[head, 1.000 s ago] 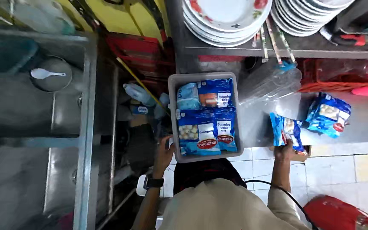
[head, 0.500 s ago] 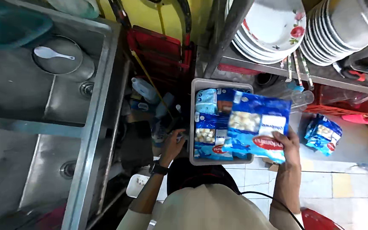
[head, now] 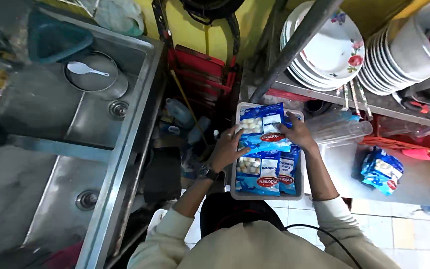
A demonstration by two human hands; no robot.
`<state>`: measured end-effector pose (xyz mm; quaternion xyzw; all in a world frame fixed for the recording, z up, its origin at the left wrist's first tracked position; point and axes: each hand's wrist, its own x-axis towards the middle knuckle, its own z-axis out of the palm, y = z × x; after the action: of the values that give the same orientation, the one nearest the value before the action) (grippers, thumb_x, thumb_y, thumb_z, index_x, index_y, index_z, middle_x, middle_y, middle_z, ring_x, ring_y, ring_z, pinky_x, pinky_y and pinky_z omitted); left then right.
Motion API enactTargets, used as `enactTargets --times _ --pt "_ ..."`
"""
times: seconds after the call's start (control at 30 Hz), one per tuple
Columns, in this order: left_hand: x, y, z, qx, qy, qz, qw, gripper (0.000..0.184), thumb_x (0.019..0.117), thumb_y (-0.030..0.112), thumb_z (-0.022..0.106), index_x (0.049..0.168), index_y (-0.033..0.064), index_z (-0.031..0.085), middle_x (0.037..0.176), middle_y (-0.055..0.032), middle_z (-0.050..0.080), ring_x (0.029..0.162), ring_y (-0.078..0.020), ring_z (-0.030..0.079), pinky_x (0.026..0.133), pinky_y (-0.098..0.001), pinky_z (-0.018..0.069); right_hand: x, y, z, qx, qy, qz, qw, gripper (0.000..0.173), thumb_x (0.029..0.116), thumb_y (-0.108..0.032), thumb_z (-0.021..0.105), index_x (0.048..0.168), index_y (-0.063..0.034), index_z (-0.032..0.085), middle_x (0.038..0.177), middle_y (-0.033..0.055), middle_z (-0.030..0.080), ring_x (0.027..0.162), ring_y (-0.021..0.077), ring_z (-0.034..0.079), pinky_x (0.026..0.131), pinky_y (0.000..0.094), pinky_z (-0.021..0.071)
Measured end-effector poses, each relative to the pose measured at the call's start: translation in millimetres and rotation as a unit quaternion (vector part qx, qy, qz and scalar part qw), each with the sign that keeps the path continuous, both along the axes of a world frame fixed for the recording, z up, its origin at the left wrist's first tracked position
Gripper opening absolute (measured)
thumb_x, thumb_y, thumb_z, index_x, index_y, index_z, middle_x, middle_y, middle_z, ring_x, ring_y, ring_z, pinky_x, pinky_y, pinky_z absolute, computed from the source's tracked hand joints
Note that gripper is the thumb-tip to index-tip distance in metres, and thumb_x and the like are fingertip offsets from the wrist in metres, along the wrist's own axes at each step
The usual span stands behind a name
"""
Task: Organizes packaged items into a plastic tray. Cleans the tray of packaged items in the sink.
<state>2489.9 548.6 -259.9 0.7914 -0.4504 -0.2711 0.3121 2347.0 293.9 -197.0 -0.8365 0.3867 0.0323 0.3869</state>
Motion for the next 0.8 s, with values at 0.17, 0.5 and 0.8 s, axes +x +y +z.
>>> enactTargets --times 0.17,0.5,0.8 --pt "7 -53 -35 0.134 -0.029 -0.087 0.987 0.117 0.0799 0.073 0.072 0.167 0.0276 0.009 0.174 -0.0100 -0.001 0.155 -0.0502 0.010 0.109 -0.0764 0.0320 0 32 38 -0.206 -0.091 0.023 0.974 0.057 0.1073 -0.041 0.048 0.153 -0.0079 0.044 0.154 0.0185 0.047 0.141 0.0349 0.048 0.115 0.0556 0.0410" --pt "9 -62 -26 0.214 -0.103 -0.122 0.964 0.124 0.0777 0.072 0.075 0.167 0.0196 0.008 0.173 -0.0167 -0.001 0.153 -0.0566 -0.002 0.108 -0.0870 0.0143 11 27 -77 -0.206 0.028 0.054 0.977 0.080 0.1022 -0.070 0.026 0.161 -0.0166 0.035 0.169 0.0195 0.020 0.156 0.0435 0.014 0.123 0.0677 0.0142" --pt "0 -67 -20 0.219 -0.128 -0.110 0.961 0.122 0.0794 0.057 0.083 0.167 0.0126 0.010 0.172 -0.0217 0.002 0.152 -0.0591 0.002 0.108 -0.0868 0.0162 -18 22 -97 -0.175 -0.091 0.083 0.977 0.064 0.1066 -0.050 0.042 0.157 -0.0109 0.043 0.168 0.0188 0.025 0.156 0.0412 0.018 0.125 0.0566 0.0223"
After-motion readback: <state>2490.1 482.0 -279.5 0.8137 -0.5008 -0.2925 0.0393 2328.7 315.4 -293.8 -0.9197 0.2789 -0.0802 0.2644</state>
